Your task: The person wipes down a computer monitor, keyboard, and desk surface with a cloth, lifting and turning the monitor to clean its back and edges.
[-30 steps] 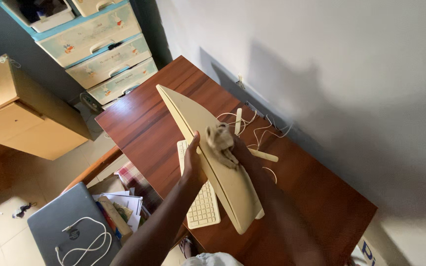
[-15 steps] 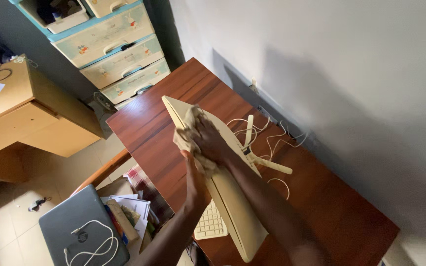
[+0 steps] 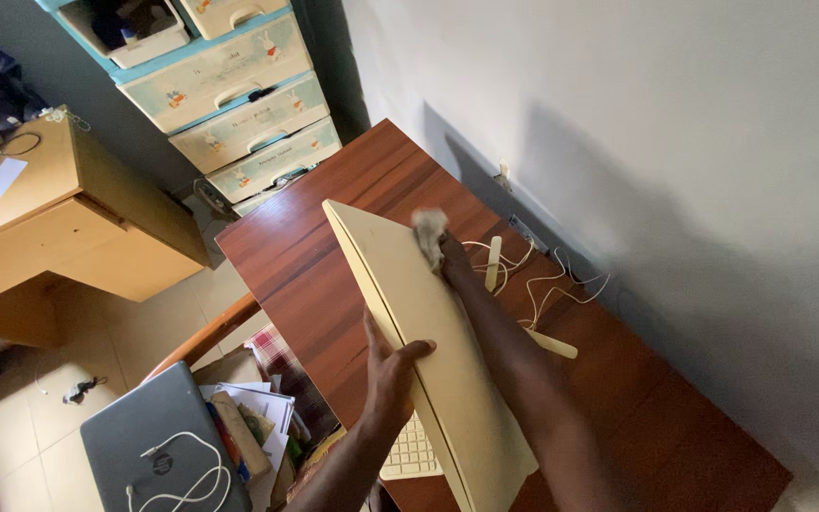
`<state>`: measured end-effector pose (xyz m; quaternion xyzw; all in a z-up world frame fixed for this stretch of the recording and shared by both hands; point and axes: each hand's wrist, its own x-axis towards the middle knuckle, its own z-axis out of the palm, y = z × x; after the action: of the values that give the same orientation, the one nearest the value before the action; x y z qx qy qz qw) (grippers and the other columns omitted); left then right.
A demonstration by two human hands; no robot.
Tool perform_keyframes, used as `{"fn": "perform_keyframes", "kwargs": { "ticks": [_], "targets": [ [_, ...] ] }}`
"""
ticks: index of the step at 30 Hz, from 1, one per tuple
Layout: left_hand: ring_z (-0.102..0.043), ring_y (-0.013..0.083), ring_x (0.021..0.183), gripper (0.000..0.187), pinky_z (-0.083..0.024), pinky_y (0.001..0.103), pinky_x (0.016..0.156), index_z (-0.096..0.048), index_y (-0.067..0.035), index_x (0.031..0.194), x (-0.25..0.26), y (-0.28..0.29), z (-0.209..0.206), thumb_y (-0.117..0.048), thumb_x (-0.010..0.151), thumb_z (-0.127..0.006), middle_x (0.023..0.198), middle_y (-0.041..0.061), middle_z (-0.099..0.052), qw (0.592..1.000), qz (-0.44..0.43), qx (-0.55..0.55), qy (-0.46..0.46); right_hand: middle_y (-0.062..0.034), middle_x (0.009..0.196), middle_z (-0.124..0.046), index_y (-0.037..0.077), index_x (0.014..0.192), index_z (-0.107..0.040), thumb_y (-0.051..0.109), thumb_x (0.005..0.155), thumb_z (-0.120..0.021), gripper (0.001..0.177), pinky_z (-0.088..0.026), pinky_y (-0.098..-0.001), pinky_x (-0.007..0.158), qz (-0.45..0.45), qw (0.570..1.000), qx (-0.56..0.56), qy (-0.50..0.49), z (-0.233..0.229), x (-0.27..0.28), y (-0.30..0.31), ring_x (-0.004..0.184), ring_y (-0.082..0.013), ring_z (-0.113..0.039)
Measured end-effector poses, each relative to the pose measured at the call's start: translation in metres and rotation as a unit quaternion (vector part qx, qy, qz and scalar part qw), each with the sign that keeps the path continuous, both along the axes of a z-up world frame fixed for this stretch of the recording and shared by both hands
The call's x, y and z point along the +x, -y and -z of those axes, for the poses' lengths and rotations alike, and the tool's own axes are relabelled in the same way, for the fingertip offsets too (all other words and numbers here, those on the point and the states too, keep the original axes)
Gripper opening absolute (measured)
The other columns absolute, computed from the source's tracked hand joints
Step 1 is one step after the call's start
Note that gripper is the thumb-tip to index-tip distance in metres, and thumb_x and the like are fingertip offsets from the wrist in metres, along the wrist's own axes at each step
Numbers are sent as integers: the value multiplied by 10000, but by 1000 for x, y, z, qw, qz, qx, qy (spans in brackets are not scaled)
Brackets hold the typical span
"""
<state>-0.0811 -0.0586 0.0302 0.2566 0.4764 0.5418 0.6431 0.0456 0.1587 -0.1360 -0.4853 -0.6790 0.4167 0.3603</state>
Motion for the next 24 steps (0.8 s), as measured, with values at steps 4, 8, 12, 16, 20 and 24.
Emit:
{"fn": "perform_keyframes", "kwargs": {
  "ticks": [4,8,12,16,20,24],
  "targets": [
    [-628,422,1105,1110,-618,538,864,-59,-225,1585,-2,2,3,90,669,-602,1296,301,-485,1000,2,-1,-10,-174,1244,-562,119,1211,-511,479,1142,-398,384,-408,-535,1184,-6,998,65,21,-4,4,38,1241,-334,-557],
    [-644,407,1080,1118,-637,517,857,-50,-251,1580,-1,0,5,83,659,-588,1257,288,-491,1000,5,-20,-3,-150,1148,-634,135,1113,-585,467,1157,-382,392,-436,-536,1177,-64,984,161,45,-20,-16,64,1179,-310,-614],
    [-632,394,1041,1049,-604,512,823,-107,-192,1584,0,4,9,83,703,-607,1236,284,-507,998,18,53,24,-127,1070,-688,145,1058,-635,443,1155,-376,407,-491,-523,1137,-110,967,224,53,-30,-46,39,1122,-287,-661],
    [-628,366,1052,1013,-603,482,837,-151,-174,1574,1,2,2,82,706,-606,1239,252,-513,998,12,50,19,-116,1078,-681,147,1099,-627,422,1120,-402,356,-550,-493,1072,-141,956,252,59,-44,-83,-35,1111,-278,-662],
    [-648,406,1000,1056,-614,510,802,-163,-250,1577,2,-1,-11,59,670,-609,1191,260,-536,997,-7,-72,-20,-118,1120,-663,155,1112,-631,439,1107,-431,348,-538,-491,1085,-99,984,142,44,-28,-60,-61,1129,-279,-652],
    [-624,381,1101,1028,-592,500,870,-159,-222,1558,4,1,-14,103,687,-597,1279,250,-520,1000,4,7,28,-120,1161,-645,162,1125,-636,455,1094,-460,343,-525,-488,1097,-34,996,75,39,0,-13,-52,1147,-280,-641]
  ]
}}
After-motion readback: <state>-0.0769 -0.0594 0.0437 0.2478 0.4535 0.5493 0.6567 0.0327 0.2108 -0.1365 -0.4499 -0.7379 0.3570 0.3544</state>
